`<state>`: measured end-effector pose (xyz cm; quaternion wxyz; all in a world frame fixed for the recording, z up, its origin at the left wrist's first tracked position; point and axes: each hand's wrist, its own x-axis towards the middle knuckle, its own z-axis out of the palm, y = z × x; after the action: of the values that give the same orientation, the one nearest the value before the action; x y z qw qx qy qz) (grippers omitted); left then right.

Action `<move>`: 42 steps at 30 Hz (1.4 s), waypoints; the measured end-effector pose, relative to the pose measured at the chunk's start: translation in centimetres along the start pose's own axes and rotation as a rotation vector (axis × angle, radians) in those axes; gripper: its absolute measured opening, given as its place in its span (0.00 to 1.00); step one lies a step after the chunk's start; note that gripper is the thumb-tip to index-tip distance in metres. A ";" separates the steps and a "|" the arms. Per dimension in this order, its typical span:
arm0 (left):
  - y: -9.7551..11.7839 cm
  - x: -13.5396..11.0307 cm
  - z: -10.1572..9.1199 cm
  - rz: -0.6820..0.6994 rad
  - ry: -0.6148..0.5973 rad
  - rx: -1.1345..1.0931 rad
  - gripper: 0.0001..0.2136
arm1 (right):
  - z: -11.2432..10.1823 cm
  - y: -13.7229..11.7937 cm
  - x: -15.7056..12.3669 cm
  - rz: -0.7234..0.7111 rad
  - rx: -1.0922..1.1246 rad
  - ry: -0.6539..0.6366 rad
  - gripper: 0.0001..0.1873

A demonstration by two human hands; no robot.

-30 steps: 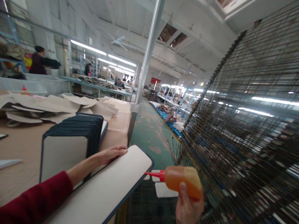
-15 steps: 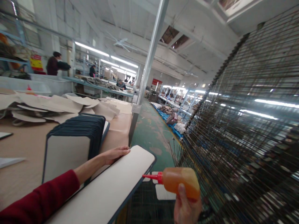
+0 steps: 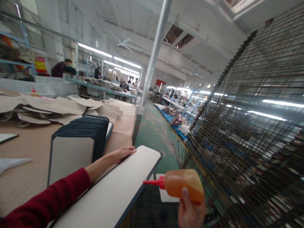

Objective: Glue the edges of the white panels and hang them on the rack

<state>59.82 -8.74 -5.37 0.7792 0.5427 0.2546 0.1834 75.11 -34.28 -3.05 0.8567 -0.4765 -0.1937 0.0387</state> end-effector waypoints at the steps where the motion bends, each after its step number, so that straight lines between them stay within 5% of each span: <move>1: 0.0 0.1 0.0 0.001 0.006 -0.002 0.22 | 0.0 -0.1 -0.1 -0.004 -0.004 -0.001 0.21; 12: 0.2 1.2 -0.1 -0.014 0.055 0.000 0.14 | -0.7 0.2 -0.5 0.024 -0.040 -0.031 0.28; 24: 1.5 1.8 -0.7 -0.021 0.152 -0.024 0.06 | -1.3 0.9 -0.7 -0.102 -0.173 -0.114 0.20; 33: 2.0 2.4 -0.9 -0.017 0.187 -0.026 0.05 | -2.1 1.0 -0.5 0.080 -0.102 -0.120 0.27; 42: 1.8 3.3 -2.0 -0.011 0.204 -0.044 0.05 | -4.7 3.0 0.1 -0.061 -0.302 -0.181 0.22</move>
<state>61.23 -4.78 -4.90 0.7618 0.5025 0.3317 0.2390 77.29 -36.41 -7.68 0.7550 -0.5884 -0.2882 0.0260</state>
